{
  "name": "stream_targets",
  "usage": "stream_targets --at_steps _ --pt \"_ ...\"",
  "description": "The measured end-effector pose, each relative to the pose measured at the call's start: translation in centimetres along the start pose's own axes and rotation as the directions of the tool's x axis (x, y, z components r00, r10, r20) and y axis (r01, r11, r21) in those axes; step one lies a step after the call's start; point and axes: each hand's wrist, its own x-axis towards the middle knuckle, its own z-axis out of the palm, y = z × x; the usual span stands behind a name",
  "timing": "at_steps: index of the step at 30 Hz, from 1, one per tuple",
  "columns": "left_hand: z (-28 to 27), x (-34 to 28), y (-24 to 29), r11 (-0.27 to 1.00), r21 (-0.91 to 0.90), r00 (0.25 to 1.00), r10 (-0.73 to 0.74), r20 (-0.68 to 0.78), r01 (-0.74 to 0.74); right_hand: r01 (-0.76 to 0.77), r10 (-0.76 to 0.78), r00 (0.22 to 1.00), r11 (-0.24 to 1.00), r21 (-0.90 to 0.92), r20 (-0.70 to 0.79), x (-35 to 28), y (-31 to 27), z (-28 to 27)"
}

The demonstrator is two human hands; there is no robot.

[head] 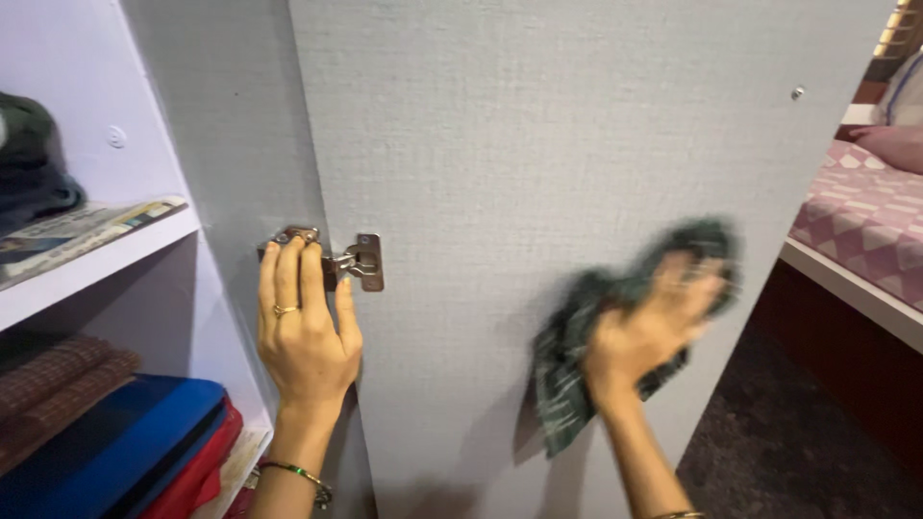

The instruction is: The person wipes the inside surface of a wardrobe door with a green checkered cloth. They hold the door open with one hand while scrubbing the surface with the other, moving from the top edge down to the bottom.

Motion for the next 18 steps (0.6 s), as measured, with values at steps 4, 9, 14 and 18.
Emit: stream_targets --at_steps 4,9,14,18 --pt "-1.5 0.5 -0.4 0.997 -0.068 0.999 0.021 0.037 -0.018 0.602 -0.658 0.673 0.753 0.266 0.337 -7.0 -4.8 0.2" --pt "-3.4 1.7 -1.0 0.987 -0.161 0.988 0.036 0.148 -0.012 0.808 -0.873 0.311 0.451 0.379 0.375 -8.9 -6.6 -1.5" --pt "-4.1 2.7 -2.2 0.965 -0.262 0.983 0.037 0.178 0.011 0.429 -0.454 0.865 0.890 0.153 0.216 -2.1 -9.2 -0.3" --pt "-3.7 2.6 -2.9 0.952 -0.303 0.987 0.018 0.157 0.031 0.346 -0.360 0.922 0.931 0.114 0.142 -1.7 -12.9 0.6"
